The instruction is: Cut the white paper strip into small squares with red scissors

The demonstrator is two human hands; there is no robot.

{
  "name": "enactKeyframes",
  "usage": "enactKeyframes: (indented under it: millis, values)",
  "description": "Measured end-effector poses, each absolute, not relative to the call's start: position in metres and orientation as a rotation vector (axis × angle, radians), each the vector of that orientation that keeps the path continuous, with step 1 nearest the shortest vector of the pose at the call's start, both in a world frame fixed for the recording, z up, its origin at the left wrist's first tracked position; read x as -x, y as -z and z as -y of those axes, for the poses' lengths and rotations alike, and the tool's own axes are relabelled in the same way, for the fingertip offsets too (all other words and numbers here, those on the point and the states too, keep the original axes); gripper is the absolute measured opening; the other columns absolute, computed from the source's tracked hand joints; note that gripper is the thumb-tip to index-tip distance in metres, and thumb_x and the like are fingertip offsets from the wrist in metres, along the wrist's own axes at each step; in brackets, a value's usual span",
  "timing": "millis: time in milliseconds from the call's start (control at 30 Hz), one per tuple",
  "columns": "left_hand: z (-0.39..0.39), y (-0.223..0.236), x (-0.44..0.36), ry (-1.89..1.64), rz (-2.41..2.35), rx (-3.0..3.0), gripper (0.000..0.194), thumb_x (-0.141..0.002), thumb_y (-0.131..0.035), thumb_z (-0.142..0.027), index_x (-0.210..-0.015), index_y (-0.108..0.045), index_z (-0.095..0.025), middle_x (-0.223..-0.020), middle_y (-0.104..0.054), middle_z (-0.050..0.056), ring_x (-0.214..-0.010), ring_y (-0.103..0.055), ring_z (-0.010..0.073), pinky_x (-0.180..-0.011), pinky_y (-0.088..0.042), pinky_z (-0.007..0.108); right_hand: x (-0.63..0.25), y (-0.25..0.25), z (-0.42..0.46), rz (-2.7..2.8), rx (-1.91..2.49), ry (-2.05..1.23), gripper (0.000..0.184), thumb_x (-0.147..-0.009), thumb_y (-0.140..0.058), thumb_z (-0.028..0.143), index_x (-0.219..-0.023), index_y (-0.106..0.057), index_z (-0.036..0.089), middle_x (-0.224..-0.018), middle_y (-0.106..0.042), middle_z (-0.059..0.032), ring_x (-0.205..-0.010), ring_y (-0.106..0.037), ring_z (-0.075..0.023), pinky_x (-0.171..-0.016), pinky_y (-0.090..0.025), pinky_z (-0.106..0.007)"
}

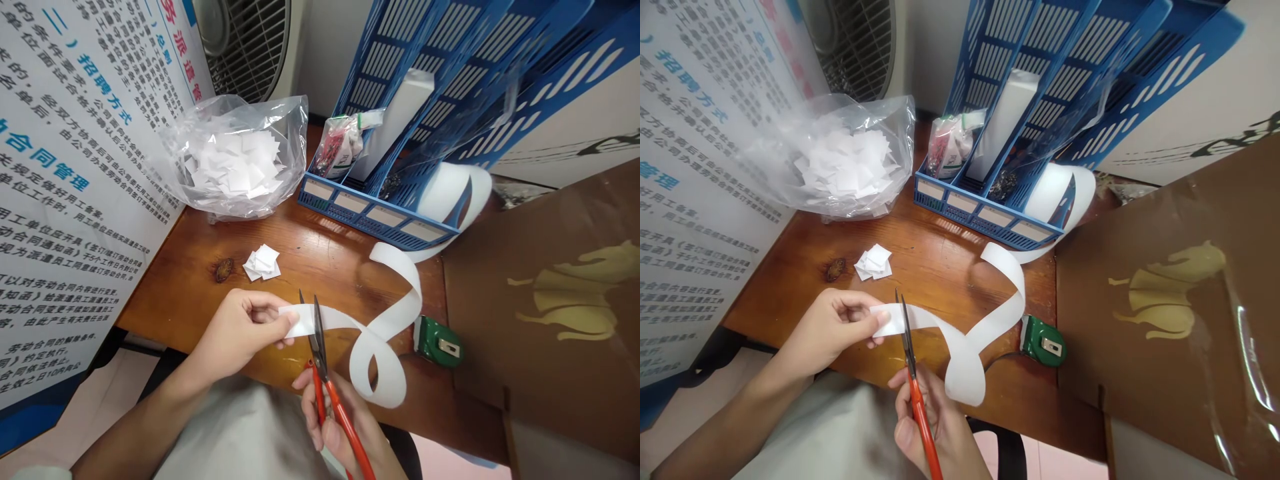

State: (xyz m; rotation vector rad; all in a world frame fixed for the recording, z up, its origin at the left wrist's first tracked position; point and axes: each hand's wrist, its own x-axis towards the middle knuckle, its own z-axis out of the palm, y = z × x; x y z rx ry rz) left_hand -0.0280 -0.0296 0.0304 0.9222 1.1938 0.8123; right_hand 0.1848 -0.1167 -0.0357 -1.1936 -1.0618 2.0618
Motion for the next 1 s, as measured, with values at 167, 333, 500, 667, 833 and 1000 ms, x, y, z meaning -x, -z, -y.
enactKeyframes:
  millis: [167, 333, 500, 667, 833, 1000]
  values:
    - [0.031, -0.032, 0.028, -0.796, -1.193, -0.933, 0.017, -0.089, -0.076, -0.032, -0.080, -0.081, -0.018, -0.064, -0.075, 0.001, -0.058, -0.063, 0.0089, -0.059, -0.049, 0.017, -0.184, 0.024, 0.115, 1.029, 1.198, -2.070, 0.057, -0.090, -0.057, 0.076, -0.111, -0.063, 0.023, -0.077, -0.052, 0.0005, -0.056, -0.043, -0.0111, -0.054, -0.043, -0.026]
    - [0.031, -0.031, 0.029, -0.788, -1.187, -0.924, 0.018, -0.089, -0.076, -0.032, -0.079, -0.081, -0.018, -0.065, -0.075, 0.001, -0.058, -0.064, 0.0087, -0.060, -0.049, 0.017, -0.184, 0.029, 0.117, 1.055, 1.241, -2.048, 0.053, -0.095, -0.056, 0.071, -0.108, -0.061, 0.020, -0.070, -0.052, 0.0026, -0.051, -0.043, -0.0087, -0.051, -0.042, -0.023]
    - [0.030, -0.031, 0.029, -0.783, -1.187, -0.917, 0.017, -0.089, -0.076, -0.032, -0.080, -0.081, -0.018, -0.065, -0.075, 0.001, -0.058, -0.064, 0.0088, -0.060, -0.049, 0.017, -0.182, 0.028, 0.114, 1.022, 1.203, -2.062, 0.055, -0.091, -0.060, 0.072, -0.105, -0.060, 0.019, -0.066, -0.049, 0.0049, -0.046, -0.041, -0.0070, -0.049, -0.040, -0.022]
    - [0.027, -0.030, 0.028, -0.777, -1.183, -0.901, 0.017, -0.087, -0.077, -0.031, -0.078, -0.080, -0.017, -0.064, -0.075, 0.002, -0.056, -0.063, 0.0087, -0.059, -0.049, 0.017, -0.179, 0.026, 0.112, 0.919, 1.168, -2.109, 0.056, -0.086, -0.068, 0.072, -0.102, -0.061, 0.019, -0.064, -0.050, 0.0057, -0.045, -0.043, -0.0066, -0.046, -0.040, -0.020]
    - [0.024, -0.030, 0.027, -0.759, -1.190, -0.849, 0.016, -0.085, -0.078, -0.029, -0.076, -0.080, -0.016, -0.063, -0.075, 0.002, -0.054, -0.061, 0.0076, -0.057, -0.049, 0.016, -0.180, 0.040, 0.120, 0.768, 1.158, -2.119, 0.056, -0.077, -0.080, 0.068, -0.098, -0.063, 0.018, -0.061, -0.053, 0.0062, -0.041, -0.042, -0.0052, -0.040, -0.039, -0.017]
    - [0.021, -0.026, 0.028, -0.749, -1.186, -0.817, 0.013, -0.079, -0.083, -0.028, -0.075, -0.080, -0.016, -0.061, -0.074, 0.001, -0.052, -0.062, 0.0074, -0.055, -0.049, 0.015, -0.178, 0.042, 0.119, 0.727, 1.311, -2.094, 0.059, -0.071, -0.083, 0.070, -0.090, -0.063, 0.017, -0.055, -0.054, 0.0061, -0.036, -0.044, -0.0058, -0.035, -0.036, -0.015]
